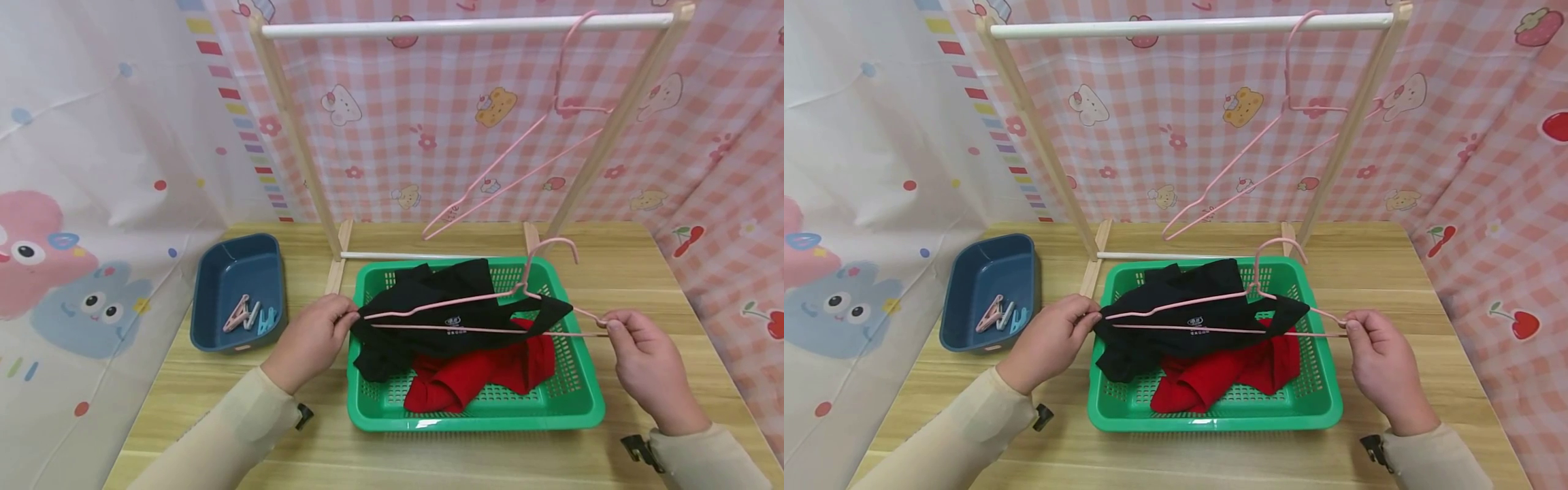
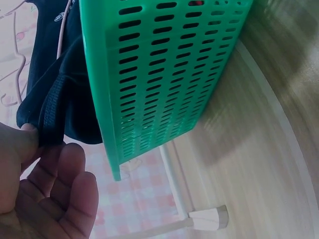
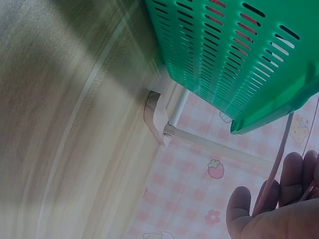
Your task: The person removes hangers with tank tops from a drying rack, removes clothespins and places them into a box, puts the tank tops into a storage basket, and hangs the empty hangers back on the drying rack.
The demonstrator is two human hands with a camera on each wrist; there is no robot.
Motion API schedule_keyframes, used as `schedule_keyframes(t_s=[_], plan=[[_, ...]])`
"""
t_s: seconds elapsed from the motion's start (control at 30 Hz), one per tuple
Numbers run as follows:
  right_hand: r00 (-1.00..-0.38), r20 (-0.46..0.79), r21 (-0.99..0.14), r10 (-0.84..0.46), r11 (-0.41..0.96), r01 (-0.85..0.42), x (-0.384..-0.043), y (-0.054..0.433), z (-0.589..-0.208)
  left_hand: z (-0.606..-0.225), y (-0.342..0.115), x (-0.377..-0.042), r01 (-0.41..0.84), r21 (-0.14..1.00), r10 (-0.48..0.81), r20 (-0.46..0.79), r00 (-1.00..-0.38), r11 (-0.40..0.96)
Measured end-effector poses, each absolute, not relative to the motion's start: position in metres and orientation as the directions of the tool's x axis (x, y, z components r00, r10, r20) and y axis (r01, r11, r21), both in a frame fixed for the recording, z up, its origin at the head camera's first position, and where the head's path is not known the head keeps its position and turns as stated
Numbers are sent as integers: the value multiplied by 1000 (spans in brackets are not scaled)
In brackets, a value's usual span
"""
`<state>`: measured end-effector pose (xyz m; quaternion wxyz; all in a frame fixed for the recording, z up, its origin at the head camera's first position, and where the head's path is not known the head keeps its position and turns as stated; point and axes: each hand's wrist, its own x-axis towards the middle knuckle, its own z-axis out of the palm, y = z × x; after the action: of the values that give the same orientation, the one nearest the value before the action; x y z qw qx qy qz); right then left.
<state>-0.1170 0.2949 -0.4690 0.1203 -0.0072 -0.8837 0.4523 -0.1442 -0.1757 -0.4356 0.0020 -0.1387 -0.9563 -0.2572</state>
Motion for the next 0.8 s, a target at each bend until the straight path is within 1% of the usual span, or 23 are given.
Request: schedule_keyframes(t_s=[0.2,0.43,0.53,0.67,0.8], plan=[[-970,214,-795,112,598,-107,-117,296,-470,-438,-175,-144,286,479,283,80,-956,830],[-962,260,-790,81,590,-164,-119,295,-473,-441,-173,-144,287,455,302,40,-952,843],[-959,273,-789,72,588,-180,-119,293,-473,-439,-172,-143,255,485,285,14,-959,836],[-960,269,-781,74,601,-172,-119,292,-473,-435,-171,-142,226,546,271,-3,-963,807],[-962,264,-772,74,614,-165,-120,290,-472,-431,-171,-141,246,573,287,20,-958,782]])
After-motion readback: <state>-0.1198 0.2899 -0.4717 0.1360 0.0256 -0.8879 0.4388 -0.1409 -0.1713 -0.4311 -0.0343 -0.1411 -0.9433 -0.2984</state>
